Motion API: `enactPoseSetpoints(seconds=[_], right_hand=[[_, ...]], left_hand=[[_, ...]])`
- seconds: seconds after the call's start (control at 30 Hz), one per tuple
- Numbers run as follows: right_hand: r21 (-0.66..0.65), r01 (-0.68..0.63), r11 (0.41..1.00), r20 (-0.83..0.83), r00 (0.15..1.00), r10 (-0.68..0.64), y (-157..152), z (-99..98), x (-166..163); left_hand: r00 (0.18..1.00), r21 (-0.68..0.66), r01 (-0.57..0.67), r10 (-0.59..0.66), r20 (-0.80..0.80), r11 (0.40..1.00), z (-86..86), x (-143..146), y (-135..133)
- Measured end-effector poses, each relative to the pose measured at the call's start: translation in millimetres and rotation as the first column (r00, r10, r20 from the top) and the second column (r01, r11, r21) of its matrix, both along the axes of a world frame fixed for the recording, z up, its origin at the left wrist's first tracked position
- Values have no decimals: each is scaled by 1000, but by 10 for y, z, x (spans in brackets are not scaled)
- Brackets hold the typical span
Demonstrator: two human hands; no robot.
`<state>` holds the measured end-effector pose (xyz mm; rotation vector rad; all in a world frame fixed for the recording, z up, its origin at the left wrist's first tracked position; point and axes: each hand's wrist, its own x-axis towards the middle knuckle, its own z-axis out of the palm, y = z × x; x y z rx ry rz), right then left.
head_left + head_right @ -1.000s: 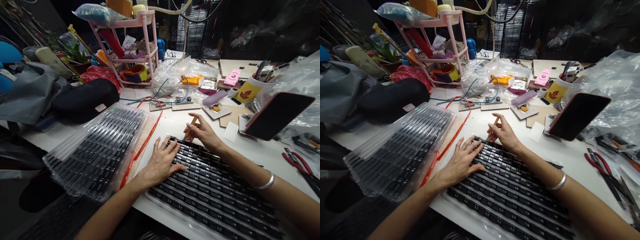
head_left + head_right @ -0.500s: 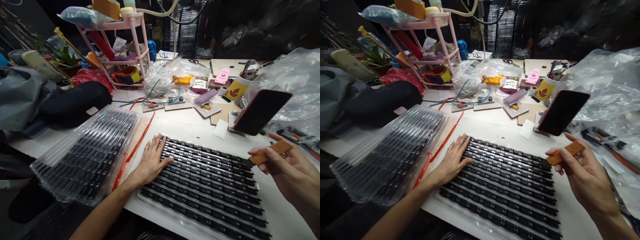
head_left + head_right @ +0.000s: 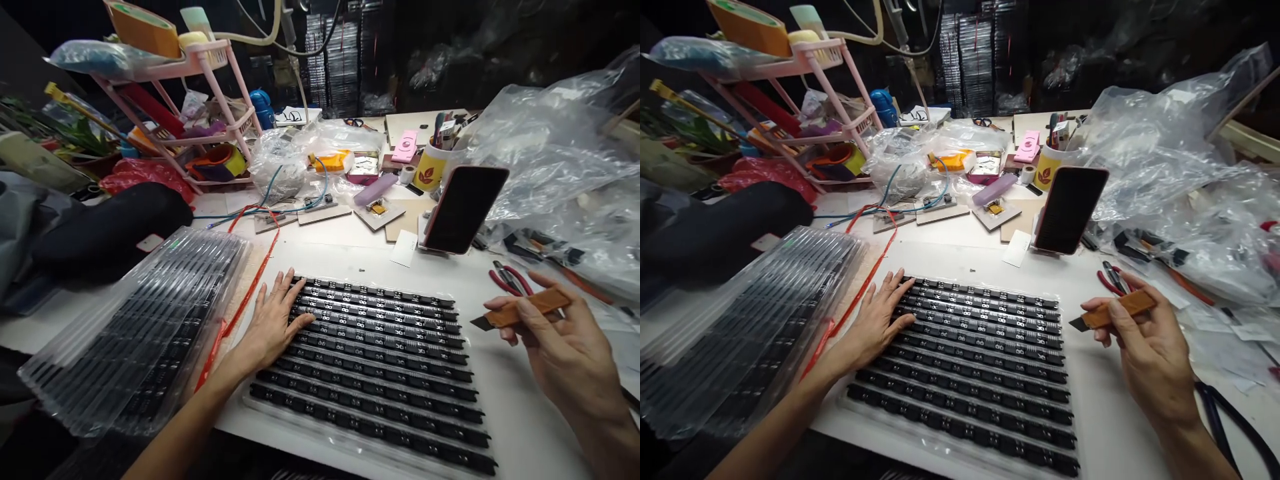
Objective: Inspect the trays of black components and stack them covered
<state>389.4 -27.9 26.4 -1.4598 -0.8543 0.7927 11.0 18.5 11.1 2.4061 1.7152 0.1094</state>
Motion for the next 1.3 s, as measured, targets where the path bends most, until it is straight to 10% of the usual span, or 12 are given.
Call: enactPoseSetpoints(seconds=[0.67, 1.3], right_hand=[[19, -138, 990, -2, 990, 138, -73, -40, -26], [30, -188, 982, 68, 980, 185, -167, 97, -102]], left_hand=[[970, 246, 176, -126, -208, 953, -169, 184, -92], [949, 147, 291, -265, -172, 945, -31, 690, -282]])
